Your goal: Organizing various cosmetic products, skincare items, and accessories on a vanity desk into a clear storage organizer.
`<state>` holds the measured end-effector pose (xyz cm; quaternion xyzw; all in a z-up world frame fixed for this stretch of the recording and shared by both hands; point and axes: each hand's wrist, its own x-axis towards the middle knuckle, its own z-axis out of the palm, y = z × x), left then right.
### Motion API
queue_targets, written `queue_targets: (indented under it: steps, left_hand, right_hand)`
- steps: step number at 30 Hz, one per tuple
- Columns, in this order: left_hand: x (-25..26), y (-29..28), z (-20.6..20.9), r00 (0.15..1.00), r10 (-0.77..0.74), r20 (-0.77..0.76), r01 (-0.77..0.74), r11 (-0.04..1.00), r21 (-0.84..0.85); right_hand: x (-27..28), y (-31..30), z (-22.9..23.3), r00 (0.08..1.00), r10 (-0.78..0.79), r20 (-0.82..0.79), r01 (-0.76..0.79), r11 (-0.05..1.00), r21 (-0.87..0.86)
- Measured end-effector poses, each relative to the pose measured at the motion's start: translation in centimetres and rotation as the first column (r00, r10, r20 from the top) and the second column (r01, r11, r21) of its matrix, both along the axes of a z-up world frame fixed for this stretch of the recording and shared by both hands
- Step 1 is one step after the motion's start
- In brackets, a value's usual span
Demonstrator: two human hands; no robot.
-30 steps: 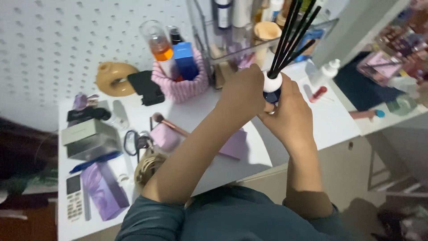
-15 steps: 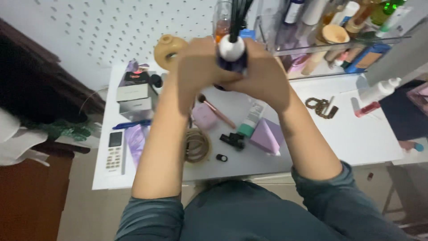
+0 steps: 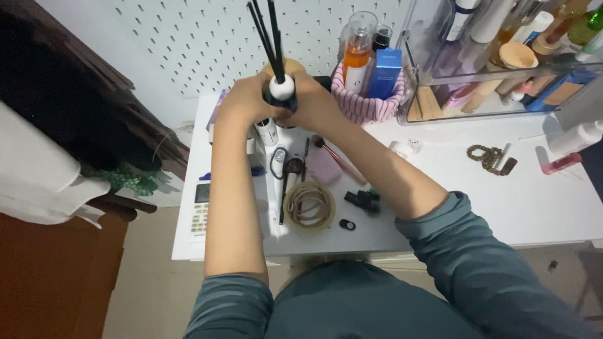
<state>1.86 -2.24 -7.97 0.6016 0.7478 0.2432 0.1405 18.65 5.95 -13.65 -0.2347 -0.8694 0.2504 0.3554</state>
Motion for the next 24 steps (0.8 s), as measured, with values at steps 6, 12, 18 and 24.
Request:
queue_targets:
  steps: [6, 12, 18, 24]
  left_hand:
    - [-0.3, 0.5, -0.1, 0.993, 0.061, -0.100, -0.073, 0.990, -0.118]
    - [-1.4, 1.4, -1.5, 0.963, 0.055, -0.262, -0.105, 0.977, -0.184]
    - [-1.9, 2.8, -3.3, 0.950, 0.011, -0.313, -0.096, 0.961, -0.258]
    - [-2.1, 4.2, -5.0, 0.940, 0.012, -0.342, -0.129, 0.938, -0.322]
  right_hand:
    - [-1.3, -0.8, 0.6, 0.996, -0.053, 0.075, 0.063, 0.989, -0.134]
    - [-2.5, -0.7, -0.9, 0.968, -0.176, 0.180, 0.165, 0.983, 0.077]
    - [-2.8, -0.7, -1.8, 0.933, -0.200, 0.299, 0.206, 0.978, 0.011]
    - [-2.8, -0.8, -2.9, 0.963, -0.171, 0.209, 0.179, 0.984, -0.018]
